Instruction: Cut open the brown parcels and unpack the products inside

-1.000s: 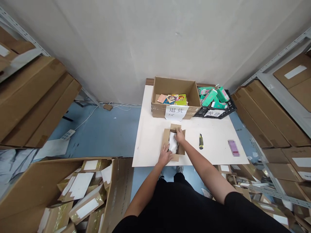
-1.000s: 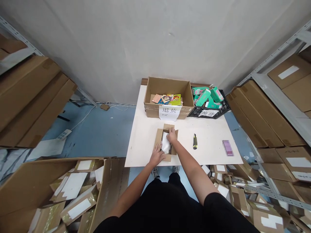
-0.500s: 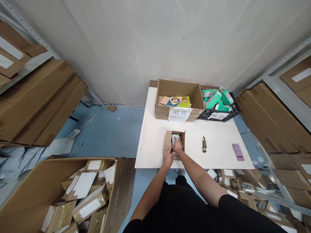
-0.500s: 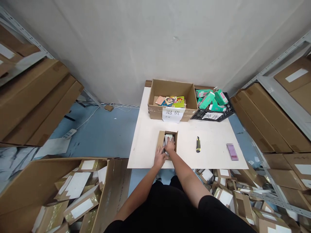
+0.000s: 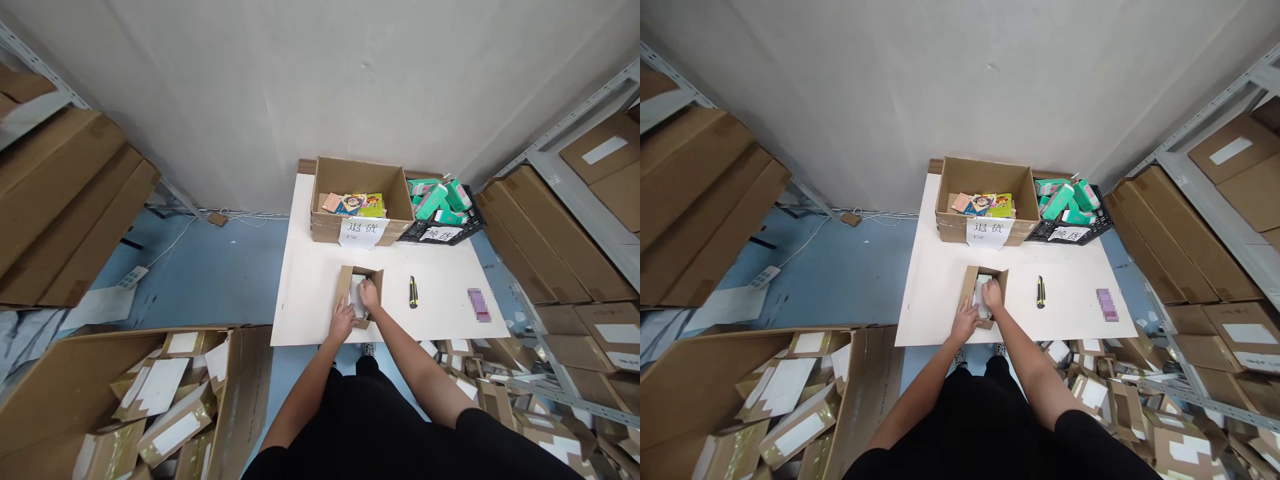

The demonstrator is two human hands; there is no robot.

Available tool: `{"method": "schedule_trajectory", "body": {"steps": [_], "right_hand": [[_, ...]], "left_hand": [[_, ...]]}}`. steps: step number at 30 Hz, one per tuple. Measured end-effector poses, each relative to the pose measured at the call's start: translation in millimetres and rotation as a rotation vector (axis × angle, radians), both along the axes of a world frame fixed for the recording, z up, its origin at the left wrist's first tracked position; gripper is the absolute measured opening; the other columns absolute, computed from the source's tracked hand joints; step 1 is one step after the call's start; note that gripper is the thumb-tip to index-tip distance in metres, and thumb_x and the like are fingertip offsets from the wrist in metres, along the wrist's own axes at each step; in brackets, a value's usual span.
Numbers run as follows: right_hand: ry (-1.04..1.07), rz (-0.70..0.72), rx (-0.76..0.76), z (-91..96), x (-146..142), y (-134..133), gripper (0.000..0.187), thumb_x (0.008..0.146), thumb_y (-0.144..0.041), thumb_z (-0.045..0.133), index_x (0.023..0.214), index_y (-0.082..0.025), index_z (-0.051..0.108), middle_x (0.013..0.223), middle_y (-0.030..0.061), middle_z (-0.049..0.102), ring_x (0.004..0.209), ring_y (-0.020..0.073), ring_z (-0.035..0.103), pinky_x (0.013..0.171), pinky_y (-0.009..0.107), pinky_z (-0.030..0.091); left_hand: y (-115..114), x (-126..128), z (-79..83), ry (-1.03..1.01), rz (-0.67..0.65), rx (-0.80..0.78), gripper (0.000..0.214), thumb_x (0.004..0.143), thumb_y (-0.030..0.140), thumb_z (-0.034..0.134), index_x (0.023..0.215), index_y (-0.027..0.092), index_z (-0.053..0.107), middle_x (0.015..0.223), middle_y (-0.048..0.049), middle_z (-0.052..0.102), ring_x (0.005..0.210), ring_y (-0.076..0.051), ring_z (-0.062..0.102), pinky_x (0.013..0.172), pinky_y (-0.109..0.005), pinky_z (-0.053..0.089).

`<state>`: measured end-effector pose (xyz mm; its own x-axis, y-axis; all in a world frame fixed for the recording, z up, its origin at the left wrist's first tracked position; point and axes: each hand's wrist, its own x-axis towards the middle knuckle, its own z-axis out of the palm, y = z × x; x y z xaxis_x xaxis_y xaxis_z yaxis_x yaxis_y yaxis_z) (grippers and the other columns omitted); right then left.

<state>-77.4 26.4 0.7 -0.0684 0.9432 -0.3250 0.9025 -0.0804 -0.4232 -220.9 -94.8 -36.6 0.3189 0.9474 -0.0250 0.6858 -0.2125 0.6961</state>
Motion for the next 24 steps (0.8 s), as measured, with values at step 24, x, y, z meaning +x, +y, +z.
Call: {"method": "schedule_trajectory", "body": {"steps": [24], "right_hand": [[0.026,-0.1,-0.187,-23.5,-9.9,39.6,0.059,0.097,-0.033,0.06,0.153,-0.014,0.054,0.138,0.017,0.069,0.122,0.0271,0.07,0.103,0.033,0.054]], "left_hand": [[23.6,-7.4,10.3,0.135,-0.16,-0.04,0.016,0.089,0.034,0.082,0.093,0.024,0.071,0.135,-0.0103,0.075,0.168,-0.03,0.011,0.134,-0.06,0.016]]}}
